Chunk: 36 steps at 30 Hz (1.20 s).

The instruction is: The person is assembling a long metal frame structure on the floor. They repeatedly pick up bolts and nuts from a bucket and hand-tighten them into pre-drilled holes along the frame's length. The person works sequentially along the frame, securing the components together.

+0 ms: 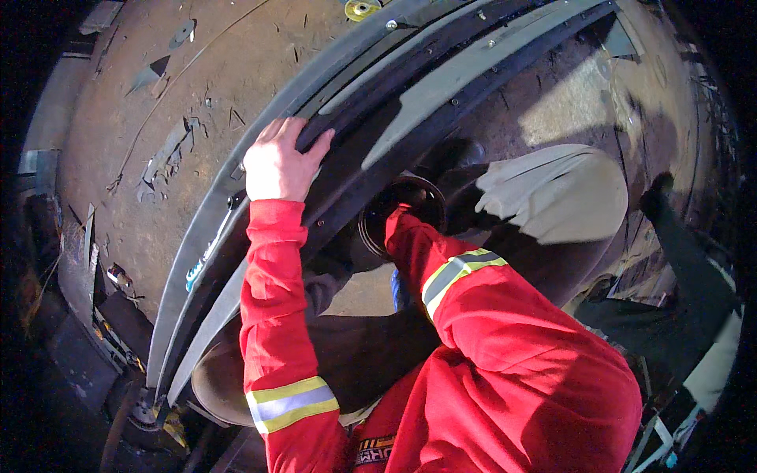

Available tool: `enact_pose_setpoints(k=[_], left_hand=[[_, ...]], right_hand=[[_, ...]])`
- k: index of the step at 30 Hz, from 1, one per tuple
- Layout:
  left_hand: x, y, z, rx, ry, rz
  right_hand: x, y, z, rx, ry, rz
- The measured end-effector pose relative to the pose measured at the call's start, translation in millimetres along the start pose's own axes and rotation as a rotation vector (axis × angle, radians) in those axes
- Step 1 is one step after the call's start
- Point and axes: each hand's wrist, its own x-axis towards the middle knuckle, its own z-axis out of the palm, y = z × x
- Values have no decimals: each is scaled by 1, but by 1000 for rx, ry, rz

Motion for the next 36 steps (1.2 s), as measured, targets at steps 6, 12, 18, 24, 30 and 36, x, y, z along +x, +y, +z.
enact_pose_setpoints(k=[6, 12, 18, 24, 30, 36], left_hand=[[-1, -2, -3, 2, 12, -1], [0, -3, 1, -13, 24, 23], [-1, -5, 0, -14, 11, -8], [0, -2, -1, -19, 14, 1], [-1, -4, 2, -3, 34, 5], [-1, -2, 2, 9, 4, -21]], right_hand=[[2, 0, -2, 5, 7, 7], [3, 1, -1, 18, 17, 20], [3, 0, -2, 17, 17, 11], [3, 3, -1, 19, 14, 15], [2, 7, 0, 24, 11, 21], [3, 8, -1, 33, 15, 29]])
